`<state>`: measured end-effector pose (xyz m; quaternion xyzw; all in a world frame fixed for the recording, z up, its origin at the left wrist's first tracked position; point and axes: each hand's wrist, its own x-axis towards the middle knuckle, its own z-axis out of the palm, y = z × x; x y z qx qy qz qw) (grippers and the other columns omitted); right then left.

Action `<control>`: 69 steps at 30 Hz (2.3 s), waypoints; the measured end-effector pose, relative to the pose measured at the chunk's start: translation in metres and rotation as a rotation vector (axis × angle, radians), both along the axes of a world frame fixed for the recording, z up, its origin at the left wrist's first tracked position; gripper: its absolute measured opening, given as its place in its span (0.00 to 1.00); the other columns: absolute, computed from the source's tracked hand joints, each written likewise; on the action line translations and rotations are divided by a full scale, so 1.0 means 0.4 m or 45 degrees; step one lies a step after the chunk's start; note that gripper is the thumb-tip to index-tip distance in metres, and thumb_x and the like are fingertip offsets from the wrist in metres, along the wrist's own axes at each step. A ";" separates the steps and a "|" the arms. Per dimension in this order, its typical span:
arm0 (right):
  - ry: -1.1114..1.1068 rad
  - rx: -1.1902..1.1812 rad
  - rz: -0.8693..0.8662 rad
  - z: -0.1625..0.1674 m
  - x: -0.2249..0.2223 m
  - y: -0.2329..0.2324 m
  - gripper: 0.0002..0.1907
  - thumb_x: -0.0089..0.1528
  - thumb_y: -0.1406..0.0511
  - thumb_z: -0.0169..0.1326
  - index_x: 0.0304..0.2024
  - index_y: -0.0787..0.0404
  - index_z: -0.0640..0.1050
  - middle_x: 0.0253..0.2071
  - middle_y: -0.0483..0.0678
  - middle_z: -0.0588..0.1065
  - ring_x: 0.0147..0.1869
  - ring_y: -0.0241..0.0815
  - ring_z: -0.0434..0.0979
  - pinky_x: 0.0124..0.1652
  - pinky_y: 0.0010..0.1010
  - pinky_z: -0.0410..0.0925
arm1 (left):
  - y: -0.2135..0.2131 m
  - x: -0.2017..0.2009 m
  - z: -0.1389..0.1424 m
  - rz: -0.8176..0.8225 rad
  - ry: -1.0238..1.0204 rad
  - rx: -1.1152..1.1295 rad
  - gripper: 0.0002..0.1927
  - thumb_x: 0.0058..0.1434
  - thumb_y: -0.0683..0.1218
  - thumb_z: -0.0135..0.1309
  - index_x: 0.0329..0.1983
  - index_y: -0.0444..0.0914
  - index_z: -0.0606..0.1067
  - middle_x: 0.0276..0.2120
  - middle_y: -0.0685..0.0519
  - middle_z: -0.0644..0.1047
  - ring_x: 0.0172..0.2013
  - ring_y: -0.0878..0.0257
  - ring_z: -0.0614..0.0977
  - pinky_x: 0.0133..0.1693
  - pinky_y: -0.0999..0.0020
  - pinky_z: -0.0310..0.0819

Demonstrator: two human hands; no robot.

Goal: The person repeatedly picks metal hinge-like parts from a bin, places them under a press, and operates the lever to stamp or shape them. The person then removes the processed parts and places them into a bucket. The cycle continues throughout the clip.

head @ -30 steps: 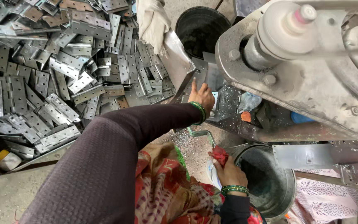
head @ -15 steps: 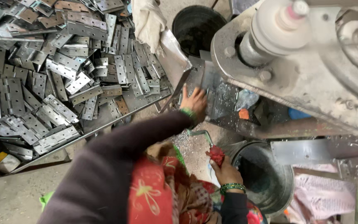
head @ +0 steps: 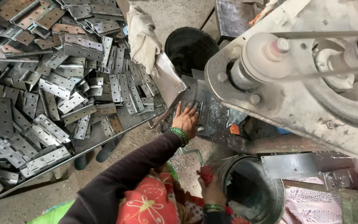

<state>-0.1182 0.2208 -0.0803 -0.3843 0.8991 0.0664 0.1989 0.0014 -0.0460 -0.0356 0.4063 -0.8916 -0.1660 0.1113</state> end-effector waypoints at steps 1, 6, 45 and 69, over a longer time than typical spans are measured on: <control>0.028 0.037 -0.008 -0.045 0.009 0.006 0.39 0.60 0.37 0.50 0.57 0.59 0.65 0.47 0.63 0.78 0.47 0.66 0.81 0.44 0.54 0.74 | 0.003 0.004 -0.007 0.021 0.101 -0.020 0.30 0.52 0.43 0.50 0.61 0.34 0.70 0.68 0.43 0.65 0.71 0.50 0.59 0.70 0.34 0.30; -0.244 0.011 0.025 -0.075 -0.037 0.014 0.42 0.59 0.39 0.53 0.62 0.60 0.61 0.46 0.67 0.78 0.50 0.69 0.79 0.47 0.55 0.72 | 0.024 0.031 -0.019 0.000 0.152 -0.042 0.26 0.56 0.43 0.49 0.60 0.35 0.71 0.69 0.44 0.66 0.73 0.50 0.59 0.72 0.35 0.32; -0.183 0.093 0.124 -0.024 -0.067 -0.015 0.42 0.59 0.42 0.56 0.64 0.59 0.59 0.48 0.64 0.79 0.52 0.66 0.80 0.49 0.54 0.73 | -0.015 -0.004 -0.045 0.032 0.102 -0.175 0.27 0.60 0.46 0.43 0.62 0.35 0.70 0.70 0.41 0.62 0.72 0.50 0.57 0.68 0.36 0.28; -0.035 0.280 0.115 0.085 -0.078 -0.054 0.35 0.60 0.49 0.59 0.63 0.56 0.64 0.53 0.62 0.78 0.55 0.64 0.80 0.53 0.51 0.73 | -0.098 -0.060 -0.016 0.107 0.025 -0.106 0.24 0.67 0.46 0.36 0.63 0.39 0.72 0.68 0.46 0.66 0.70 0.52 0.64 0.70 0.44 0.49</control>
